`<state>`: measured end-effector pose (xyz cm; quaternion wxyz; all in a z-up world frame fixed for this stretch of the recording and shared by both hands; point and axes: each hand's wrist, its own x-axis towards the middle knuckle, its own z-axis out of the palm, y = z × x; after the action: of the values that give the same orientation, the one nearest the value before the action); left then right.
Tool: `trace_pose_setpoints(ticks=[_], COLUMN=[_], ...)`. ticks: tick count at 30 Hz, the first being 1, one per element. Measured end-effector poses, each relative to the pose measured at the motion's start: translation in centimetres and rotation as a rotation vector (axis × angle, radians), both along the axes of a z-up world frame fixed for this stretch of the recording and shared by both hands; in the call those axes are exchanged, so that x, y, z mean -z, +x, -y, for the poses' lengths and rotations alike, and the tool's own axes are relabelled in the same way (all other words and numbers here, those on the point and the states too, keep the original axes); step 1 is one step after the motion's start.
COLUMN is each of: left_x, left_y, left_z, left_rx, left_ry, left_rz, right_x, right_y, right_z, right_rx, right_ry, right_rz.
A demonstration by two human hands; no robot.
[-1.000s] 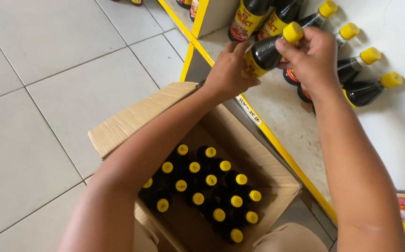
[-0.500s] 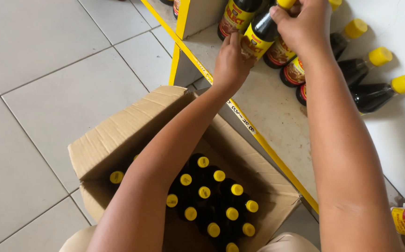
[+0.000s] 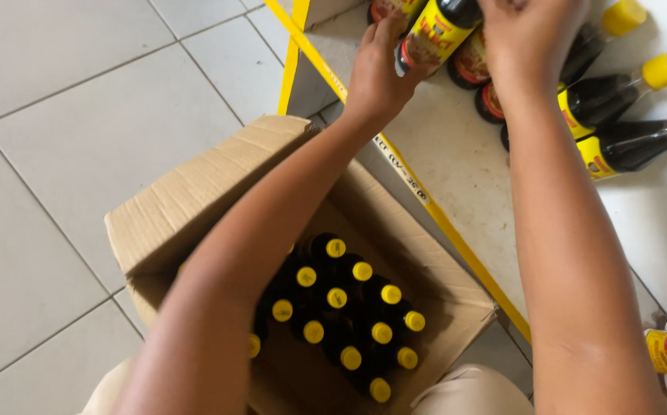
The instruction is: Transferring bottles of soy sauce and packets of tomato paste from delivery boxes onto grocery store shelves.
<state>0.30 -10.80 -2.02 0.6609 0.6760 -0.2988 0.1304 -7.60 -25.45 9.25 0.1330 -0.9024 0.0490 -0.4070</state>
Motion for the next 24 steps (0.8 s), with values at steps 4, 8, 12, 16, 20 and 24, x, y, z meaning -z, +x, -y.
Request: trace_pose_setpoints(ticks=[4,8,12,16,20,24], left_x=[-1.1,1.0,7.1,13.9,15.8,18.0], left_y=[-2.4,-3.4,-2.2,-4.0,-6.4,-7.5], left_z=[-7.6,-13.4,-14.4,-12.4,-12.1,-12.0], left_rx=[0.222,0.397,0.583,0.974,1.094,1.068], left_ry=[-0.042,0.293,0.495,1.113,1.33,1.335], left_rz=[0.031,-0.129,-0.107,0.096,0.189,0.157], right_x=[1.6,3.8,7.2,14.4,16.1,20.2], right_y=[-4.8,-9.4,-12.5,-14.0,-14.3,-14.9], right_z=[-5.0,-12.3,-16.9,-17.5,-19.3,-19.5], right_rx=[-0.062,-0.268,-0.334,-0.381,-0.283,-0.169], right_ry=[0.13,0.077,-0.042,0.046,0.069,0.08], right_rz=[0.049,0.015,-0.145,-0.432,-0.885,-1.099])
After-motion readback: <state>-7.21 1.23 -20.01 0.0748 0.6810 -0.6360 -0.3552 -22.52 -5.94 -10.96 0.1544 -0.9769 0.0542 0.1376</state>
